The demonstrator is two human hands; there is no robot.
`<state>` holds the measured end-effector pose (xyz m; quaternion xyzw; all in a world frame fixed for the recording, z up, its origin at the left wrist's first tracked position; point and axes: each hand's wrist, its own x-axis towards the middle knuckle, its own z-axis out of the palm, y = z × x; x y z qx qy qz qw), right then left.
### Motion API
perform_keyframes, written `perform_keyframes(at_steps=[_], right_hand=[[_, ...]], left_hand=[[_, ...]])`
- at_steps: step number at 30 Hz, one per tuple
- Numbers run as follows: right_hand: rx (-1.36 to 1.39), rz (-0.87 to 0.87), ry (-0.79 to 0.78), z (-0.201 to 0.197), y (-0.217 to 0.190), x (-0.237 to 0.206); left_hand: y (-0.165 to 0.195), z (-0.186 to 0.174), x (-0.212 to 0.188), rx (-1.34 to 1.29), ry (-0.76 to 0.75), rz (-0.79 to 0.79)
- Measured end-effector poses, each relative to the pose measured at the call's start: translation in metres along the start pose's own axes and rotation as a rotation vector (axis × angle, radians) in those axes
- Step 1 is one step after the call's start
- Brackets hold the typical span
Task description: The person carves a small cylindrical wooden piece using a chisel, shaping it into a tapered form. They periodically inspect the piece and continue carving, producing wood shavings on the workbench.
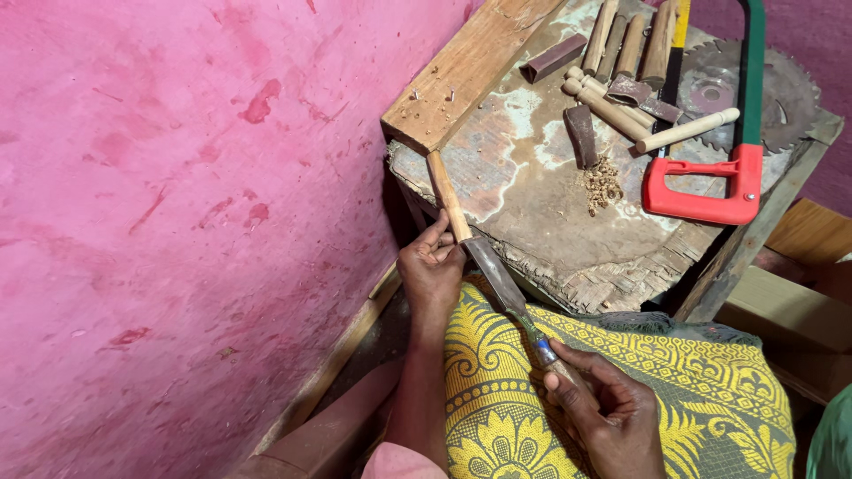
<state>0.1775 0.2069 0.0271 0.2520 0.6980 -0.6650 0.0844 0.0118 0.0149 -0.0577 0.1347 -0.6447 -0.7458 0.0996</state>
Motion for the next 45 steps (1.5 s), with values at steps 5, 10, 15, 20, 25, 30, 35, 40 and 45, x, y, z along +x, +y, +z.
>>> perform_keyframes(at_steps=[5,10,15,20,25,30,35,40,45], right_hand=[[0.026,-0.016,-0.004,0.001,0.000,0.000],[0.012,0.019,0.005,0.002,0.002,0.001],[0.021,-0.001,-0.007,0.001,0.004,0.002],[0.010,-0.039,-0.035,-0.001,0.005,0.003],[0.013,-0.016,-0.018,0.002,0.004,0.003],[0.068,0.014,-0.017,0.010,0.002,0.002],[0.085,-0.020,0.065,0.014,0.000,-0.003],[0.195,-0.089,0.054,0.009,-0.002,0.001],[0.195,-0.070,0.018,0.006,0.004,0.002]], left_hand=[[0.003,0.001,-0.001,-0.017,-0.009,0.002],[0.002,0.000,-0.002,-0.032,-0.020,0.004],[-0.001,0.000,0.000,-0.043,-0.022,0.013],[-0.006,-0.003,0.000,-0.064,-0.036,0.036],[-0.012,-0.004,0.001,-0.066,-0.038,0.040],[-0.016,-0.009,-0.001,0.000,-0.015,0.034],[-0.011,-0.006,-0.001,-0.135,-0.073,0.052],[0.002,0.004,0.001,-0.242,-0.119,-0.059],[0.007,-0.007,0.000,-0.401,-0.198,-0.204]])
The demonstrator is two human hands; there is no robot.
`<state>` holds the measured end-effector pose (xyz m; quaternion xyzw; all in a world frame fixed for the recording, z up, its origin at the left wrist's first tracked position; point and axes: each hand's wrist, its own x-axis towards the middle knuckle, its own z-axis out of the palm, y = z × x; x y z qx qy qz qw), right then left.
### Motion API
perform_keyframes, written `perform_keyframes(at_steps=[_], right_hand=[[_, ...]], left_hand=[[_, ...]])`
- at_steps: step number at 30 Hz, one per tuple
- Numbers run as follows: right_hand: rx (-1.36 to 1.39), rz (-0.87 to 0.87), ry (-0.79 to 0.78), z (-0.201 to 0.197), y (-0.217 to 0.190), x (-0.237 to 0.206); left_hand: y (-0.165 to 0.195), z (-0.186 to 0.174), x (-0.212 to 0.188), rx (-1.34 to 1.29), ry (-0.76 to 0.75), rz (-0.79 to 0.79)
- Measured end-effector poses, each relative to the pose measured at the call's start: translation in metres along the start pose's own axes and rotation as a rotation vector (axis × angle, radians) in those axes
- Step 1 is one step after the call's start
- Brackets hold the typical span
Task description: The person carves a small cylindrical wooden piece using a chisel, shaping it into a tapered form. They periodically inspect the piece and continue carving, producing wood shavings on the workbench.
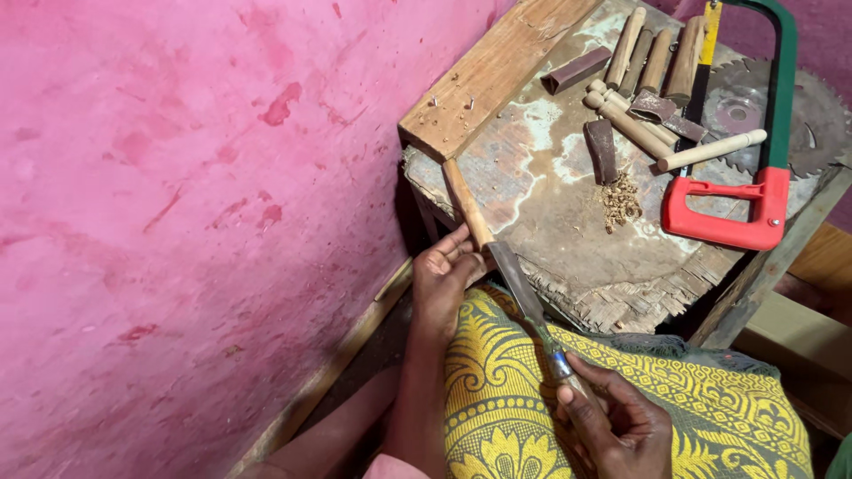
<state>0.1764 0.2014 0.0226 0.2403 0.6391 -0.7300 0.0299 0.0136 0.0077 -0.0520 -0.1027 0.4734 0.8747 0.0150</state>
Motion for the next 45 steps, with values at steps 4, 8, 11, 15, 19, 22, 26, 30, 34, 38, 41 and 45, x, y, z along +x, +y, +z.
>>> perform_keyframes(at_steps=[4,8,11,15,19,22,26,30,34,38,41,45], right_hand=[[-0.075,-0.025,-0.016,-0.001,0.000,0.001],[-0.001,0.022,-0.028,0.008,-0.003,-0.005],[0.094,0.086,0.005,0.020,-0.007,-0.013],[0.033,0.134,0.030,0.034,-0.013,-0.020],[-0.026,0.159,0.059,0.039,-0.011,-0.021],[0.027,0.070,0.049,0.039,-0.001,-0.021],[0.075,0.043,0.044,0.033,0.015,-0.020],[0.076,0.014,0.042,0.026,0.028,-0.017],[0.130,-0.037,0.029,0.025,0.041,-0.016],[0.091,-0.124,-0.004,0.020,0.048,-0.017],[0.054,-0.098,-0.035,0.015,0.048,-0.016],[-0.010,-0.140,-0.014,0.018,0.048,-0.014]], left_hand=[[-0.004,-0.003,0.006,-0.148,0.041,-0.040],[-0.017,0.009,0.021,0.043,0.212,-0.086],[-0.023,0.019,0.030,0.074,0.382,-0.049],[-0.018,0.025,0.029,-0.038,0.504,-0.083],[-0.008,0.025,0.025,-0.031,0.534,-0.281],[-0.008,0.027,0.023,-0.116,0.457,-0.241],[-0.014,0.029,0.025,-0.162,0.435,-0.264],[-0.020,0.027,0.027,-0.139,0.425,-0.206],[-0.024,0.025,0.027,-0.163,0.447,-0.215],[-0.025,0.027,0.026,-0.109,0.450,-0.231],[-0.023,0.025,0.023,-0.086,0.467,-0.250],[-0.022,0.024,0.020,-0.129,0.468,-0.207]])
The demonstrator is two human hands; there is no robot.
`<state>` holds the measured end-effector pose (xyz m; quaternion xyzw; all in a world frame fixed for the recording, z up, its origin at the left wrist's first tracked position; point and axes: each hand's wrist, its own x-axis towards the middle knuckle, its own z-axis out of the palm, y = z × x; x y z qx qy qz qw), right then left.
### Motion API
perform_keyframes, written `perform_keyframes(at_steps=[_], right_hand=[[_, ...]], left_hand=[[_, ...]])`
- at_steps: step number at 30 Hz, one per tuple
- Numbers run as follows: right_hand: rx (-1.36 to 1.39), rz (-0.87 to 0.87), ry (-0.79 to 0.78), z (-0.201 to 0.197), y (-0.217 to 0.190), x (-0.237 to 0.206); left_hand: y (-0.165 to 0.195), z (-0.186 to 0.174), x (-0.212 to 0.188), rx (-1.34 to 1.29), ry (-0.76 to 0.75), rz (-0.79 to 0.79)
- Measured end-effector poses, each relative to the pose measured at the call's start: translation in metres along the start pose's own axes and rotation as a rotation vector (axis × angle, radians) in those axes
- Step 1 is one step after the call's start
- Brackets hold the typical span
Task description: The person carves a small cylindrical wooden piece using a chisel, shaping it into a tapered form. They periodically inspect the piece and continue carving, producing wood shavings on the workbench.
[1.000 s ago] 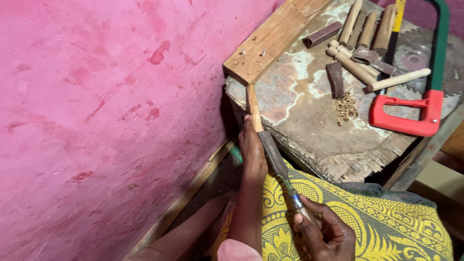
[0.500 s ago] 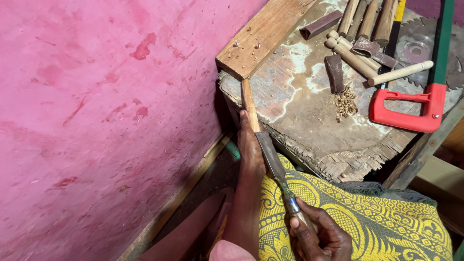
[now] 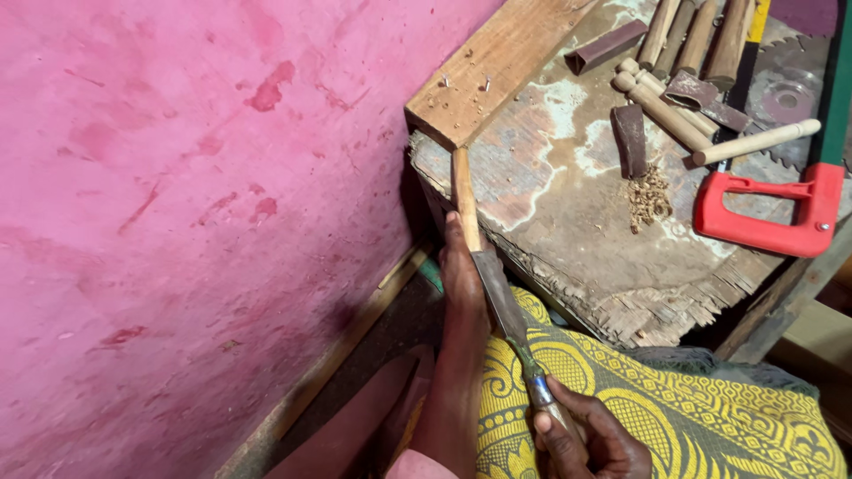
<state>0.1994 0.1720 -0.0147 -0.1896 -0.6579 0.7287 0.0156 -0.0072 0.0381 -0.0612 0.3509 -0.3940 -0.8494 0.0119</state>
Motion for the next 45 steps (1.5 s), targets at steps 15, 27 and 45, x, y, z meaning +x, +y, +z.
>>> perform_keyframes(at_steps=[15,27,45], right_hand=[[-0.129,0.158,0.124,0.023,-0.032,0.006],[-0.059,0.007,0.093,-0.001,-0.030,0.018],[-0.052,0.157,0.088,0.005,-0.048,0.008]], left_hand=[[-0.009,-0.001,0.003,0.069,0.002,0.025],[0.003,-0.004,-0.010,-0.188,-0.314,-0.086],[0.012,0.005,-0.009,0.009,-0.113,-0.036]])
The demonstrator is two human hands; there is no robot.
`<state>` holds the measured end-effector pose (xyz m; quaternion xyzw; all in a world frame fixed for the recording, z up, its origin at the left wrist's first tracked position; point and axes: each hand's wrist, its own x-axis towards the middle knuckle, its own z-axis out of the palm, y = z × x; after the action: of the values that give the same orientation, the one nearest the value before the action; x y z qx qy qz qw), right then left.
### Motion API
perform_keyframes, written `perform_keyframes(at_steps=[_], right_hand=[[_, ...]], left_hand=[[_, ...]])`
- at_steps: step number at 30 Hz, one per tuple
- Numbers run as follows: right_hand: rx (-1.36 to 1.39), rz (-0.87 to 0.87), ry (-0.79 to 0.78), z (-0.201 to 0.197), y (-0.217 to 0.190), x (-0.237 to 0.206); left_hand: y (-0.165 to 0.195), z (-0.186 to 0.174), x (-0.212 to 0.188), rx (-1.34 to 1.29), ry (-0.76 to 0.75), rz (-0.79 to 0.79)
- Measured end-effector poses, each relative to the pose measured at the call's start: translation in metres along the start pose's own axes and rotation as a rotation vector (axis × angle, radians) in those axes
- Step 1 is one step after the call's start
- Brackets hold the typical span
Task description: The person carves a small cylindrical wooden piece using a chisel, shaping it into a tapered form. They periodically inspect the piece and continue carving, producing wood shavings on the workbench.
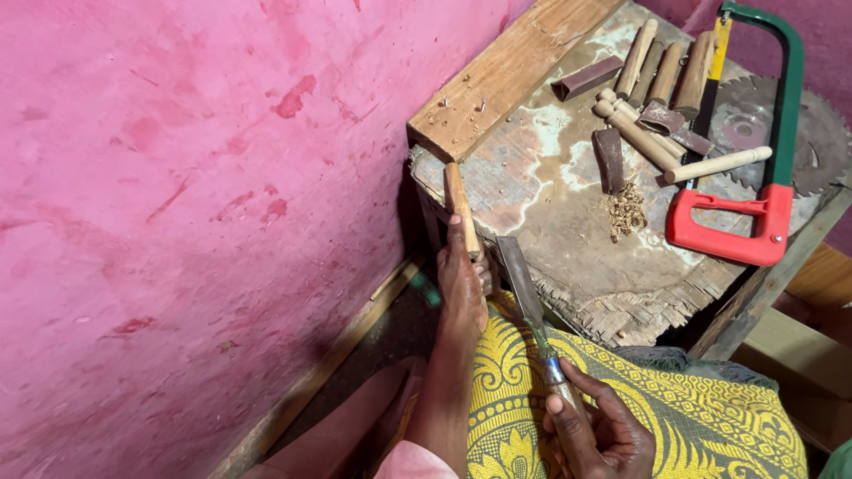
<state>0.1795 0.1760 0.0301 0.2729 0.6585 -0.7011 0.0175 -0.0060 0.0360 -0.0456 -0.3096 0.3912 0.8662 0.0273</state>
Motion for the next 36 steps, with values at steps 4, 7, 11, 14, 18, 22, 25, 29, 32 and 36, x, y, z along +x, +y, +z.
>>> perform_keyframes(at_steps=[4,7,11,14,18,22,25,29,32,36], right_hand=[[0.104,0.023,0.029,0.000,0.005,-0.004],[0.071,-0.020,-0.020,-0.003,0.007,-0.007],[-0.031,-0.006,0.000,0.000,0.012,-0.007],[0.009,-0.001,0.003,0.004,0.015,-0.007],[-0.002,0.000,-0.021,0.002,0.016,-0.009],[-0.042,-0.031,-0.012,0.001,0.014,-0.009],[0.006,-0.030,-0.041,0.003,0.013,-0.009],[0.025,0.040,-0.025,0.005,0.013,-0.010],[0.001,-0.023,-0.042,0.003,0.015,-0.007],[-0.025,-0.063,-0.047,0.001,0.021,-0.004]], left_hand=[[-0.005,-0.001,0.008,0.010,0.052,0.026],[-0.011,-0.002,0.015,0.038,0.148,0.056],[-0.018,-0.005,0.020,0.014,0.128,0.105],[-0.017,-0.008,0.020,0.005,0.069,0.099],[-0.014,-0.008,0.017,-0.025,0.033,0.118],[-0.008,-0.008,0.014,0.004,0.098,0.082],[-0.008,-0.008,0.013,0.005,0.094,0.071],[-0.010,-0.008,0.014,-0.026,0.066,0.081],[-0.012,-0.010,0.017,-0.003,0.067,0.097],[-0.014,-0.013,0.020,0.028,0.079,0.094]])
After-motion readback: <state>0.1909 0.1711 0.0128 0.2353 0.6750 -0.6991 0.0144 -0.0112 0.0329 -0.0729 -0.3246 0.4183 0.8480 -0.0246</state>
